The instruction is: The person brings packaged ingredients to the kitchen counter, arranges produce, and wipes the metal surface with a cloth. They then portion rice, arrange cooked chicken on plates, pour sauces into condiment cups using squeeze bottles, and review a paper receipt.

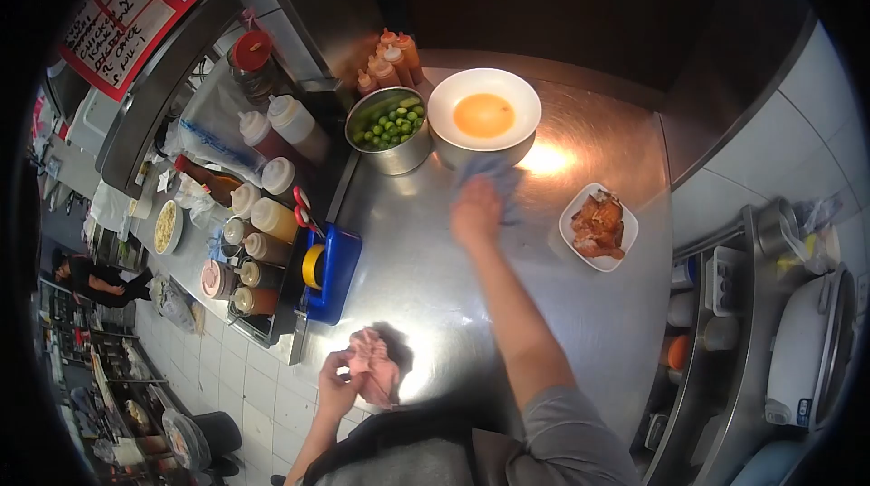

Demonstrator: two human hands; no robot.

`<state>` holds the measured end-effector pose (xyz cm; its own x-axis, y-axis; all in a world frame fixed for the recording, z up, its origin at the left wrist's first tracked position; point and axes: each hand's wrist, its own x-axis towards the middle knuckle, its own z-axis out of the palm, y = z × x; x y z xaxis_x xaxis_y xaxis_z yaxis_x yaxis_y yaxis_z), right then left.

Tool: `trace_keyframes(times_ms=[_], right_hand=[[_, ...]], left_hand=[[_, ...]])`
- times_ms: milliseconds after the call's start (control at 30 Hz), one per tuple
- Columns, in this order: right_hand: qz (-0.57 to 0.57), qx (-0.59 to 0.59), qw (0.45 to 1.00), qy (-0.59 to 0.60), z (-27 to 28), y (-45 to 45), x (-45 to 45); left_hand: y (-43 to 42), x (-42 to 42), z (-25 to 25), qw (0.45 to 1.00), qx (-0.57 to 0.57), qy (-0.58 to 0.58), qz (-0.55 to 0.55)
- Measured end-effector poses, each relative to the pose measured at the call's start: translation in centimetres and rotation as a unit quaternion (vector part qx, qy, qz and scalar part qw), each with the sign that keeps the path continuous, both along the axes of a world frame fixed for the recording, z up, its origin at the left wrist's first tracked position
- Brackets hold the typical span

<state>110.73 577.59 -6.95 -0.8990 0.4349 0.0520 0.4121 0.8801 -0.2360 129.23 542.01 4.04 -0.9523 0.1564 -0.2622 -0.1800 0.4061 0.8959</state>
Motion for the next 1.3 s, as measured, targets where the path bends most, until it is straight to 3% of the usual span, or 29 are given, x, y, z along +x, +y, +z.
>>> trace_keyframes(times_ms=[100,167,200,300,333,433,500,600,667,700,733,767,833,967,1000,1033,1167,1300], right_hand=[[0.134,0.076,0.987,0.041,-0.9,-12.0,3.2],[0.291,-0.026,0.955,0.062,1.4,-17.3,8.3],[0.336,-0.020,0.940,0.059,1.7,-18.6,10.7],[0.327,-0.067,0.942,0.039,0.8,-15.2,12.1],[0.275,-0.014,0.957,0.088,0.6,-11.8,11.7],[0.047,-0.013,0.999,0.017,2.7,-0.6,11.4],[-0.011,-0.018,0.997,0.080,2.6,3.5,12.8],[-0.007,0.004,0.996,0.087,1.3,-2.7,14.9],[0.150,-0.011,0.984,0.095,-0.3,-11.2,18.1],[0.232,-0.108,0.959,0.120,1.3,-15.3,20.5],[0.344,-0.047,0.931,0.113,-0.9,-18.5,22.5],[0.418,-0.077,0.902,0.082,2.7,-18.9,25.5],[0.376,-0.079,0.920,0.076,3.2,-16.2,26.1],[0.048,-0.083,0.993,0.074,3.5,-1.0,30.1],[-0.002,-0.066,0.993,0.098,3.6,3.1,32.6],[-0.072,-0.007,0.992,0.108,4.5,5.9,35.2],[-0.276,0.023,0.954,0.118,2.4,17.6,42.4],[-0.385,-0.054,0.915,0.108,7.6,23.4,38.9]], left_hand=[[-0.5,-0.7,1.5,1.000,0.003,0.009,0.010],[-0.6,-0.8,2.5,1.000,0.007,0.019,0.009],[-0.7,-0.7,2.8,0.999,0.031,0.009,0.013],[-1.2,-0.3,3.0,0.999,0.013,0.033,0.005],[-1.5,-0.2,3.1,1.000,0.017,0.023,0.003],[-2.1,0.5,4.0,1.000,0.025,0.009,0.010],[-2.7,0.8,4.1,0.999,0.034,0.014,0.010],[-2.9,0.8,4.4,0.998,0.056,0.014,0.015],[-2.4,0.3,4.6,0.999,0.047,0.020,-0.003],[-2.0,0.1,4.6,0.999,0.042,0.020,-0.014],[-1.6,-0.3,4.4,0.998,0.040,0.026,-0.033],[-0.9,-0.6,4.3,0.997,0.030,0.043,-0.051],[0.2,-1.1,4.5,0.994,0.008,0.080,-0.079],[1.3,-1.3,3.1,0.976,-0.029,0.134,-0.167],[1.4,-1.4,2.7,0.944,-0.142,0.181,-0.235],[1.3,-1.3,1.4,0.934,-0.183,0.184,-0.244],[2.2,-0.5,-3.6,0.907,-0.217,0.209,-0.293],[3.4,0.1,-6.2,0.879,-0.269,0.292,-0.264]])
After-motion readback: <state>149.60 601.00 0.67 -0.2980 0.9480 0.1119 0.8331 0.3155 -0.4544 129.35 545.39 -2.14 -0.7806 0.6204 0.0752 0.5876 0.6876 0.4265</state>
